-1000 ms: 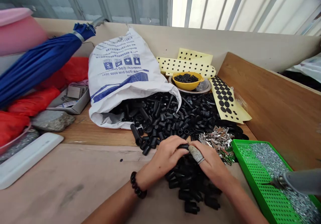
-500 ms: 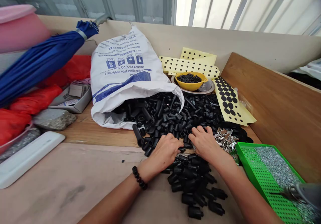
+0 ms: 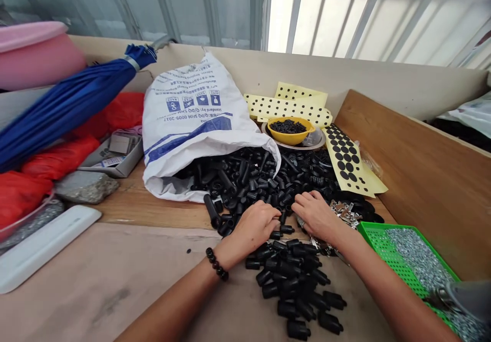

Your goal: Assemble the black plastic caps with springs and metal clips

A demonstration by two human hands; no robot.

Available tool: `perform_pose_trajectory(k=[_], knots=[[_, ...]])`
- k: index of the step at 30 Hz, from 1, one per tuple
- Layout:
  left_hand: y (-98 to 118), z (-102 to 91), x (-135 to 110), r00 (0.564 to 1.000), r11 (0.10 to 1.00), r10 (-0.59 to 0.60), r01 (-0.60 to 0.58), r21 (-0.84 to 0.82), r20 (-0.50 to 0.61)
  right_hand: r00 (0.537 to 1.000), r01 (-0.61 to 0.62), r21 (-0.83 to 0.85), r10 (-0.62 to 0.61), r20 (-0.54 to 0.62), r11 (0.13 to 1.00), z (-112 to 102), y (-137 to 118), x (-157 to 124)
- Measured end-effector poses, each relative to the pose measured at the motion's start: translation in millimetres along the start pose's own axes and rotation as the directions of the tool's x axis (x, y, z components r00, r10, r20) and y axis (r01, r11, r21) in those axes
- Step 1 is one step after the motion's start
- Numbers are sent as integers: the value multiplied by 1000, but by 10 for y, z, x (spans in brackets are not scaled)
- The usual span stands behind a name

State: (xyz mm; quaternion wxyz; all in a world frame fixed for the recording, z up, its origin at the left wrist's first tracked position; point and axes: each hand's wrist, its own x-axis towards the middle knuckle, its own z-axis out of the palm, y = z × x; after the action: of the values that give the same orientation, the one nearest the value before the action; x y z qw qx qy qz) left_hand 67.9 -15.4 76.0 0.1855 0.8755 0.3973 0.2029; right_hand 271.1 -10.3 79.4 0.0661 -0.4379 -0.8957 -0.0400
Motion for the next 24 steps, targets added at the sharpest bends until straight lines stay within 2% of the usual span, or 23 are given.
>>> perform_pose_trajectory(k=[4, 8, 14, 17, 20, 24], knots=[[63, 47, 155, 999, 1000, 18, -18, 8, -38, 991, -97, 175, 110, -70, 980, 19, 76, -24], [138, 77, 283, 996, 1000, 22, -23, -3, -88, 972, -158, 348, 208, -111, 924, -4, 21, -18], [148, 30, 270, 991, 998, 64, -67, -19, -121, 966, -180, 509, 250, -72, 842, -180, -129, -9], [84, -92, 208, 989, 993, 111, -114, -22, -101, 969, -188, 540, 243, -33, 821, -248, -184, -15], [-25, -255, 89, 986, 989, 146, -143, 35, -76, 962, -236, 477, 274, -9, 846, -283, -221, -47], [-155, -352, -132, 974, 948, 186, -214, 237, 132, 952, -284, 386, 304, 10, 877, -289, -263, -113]])
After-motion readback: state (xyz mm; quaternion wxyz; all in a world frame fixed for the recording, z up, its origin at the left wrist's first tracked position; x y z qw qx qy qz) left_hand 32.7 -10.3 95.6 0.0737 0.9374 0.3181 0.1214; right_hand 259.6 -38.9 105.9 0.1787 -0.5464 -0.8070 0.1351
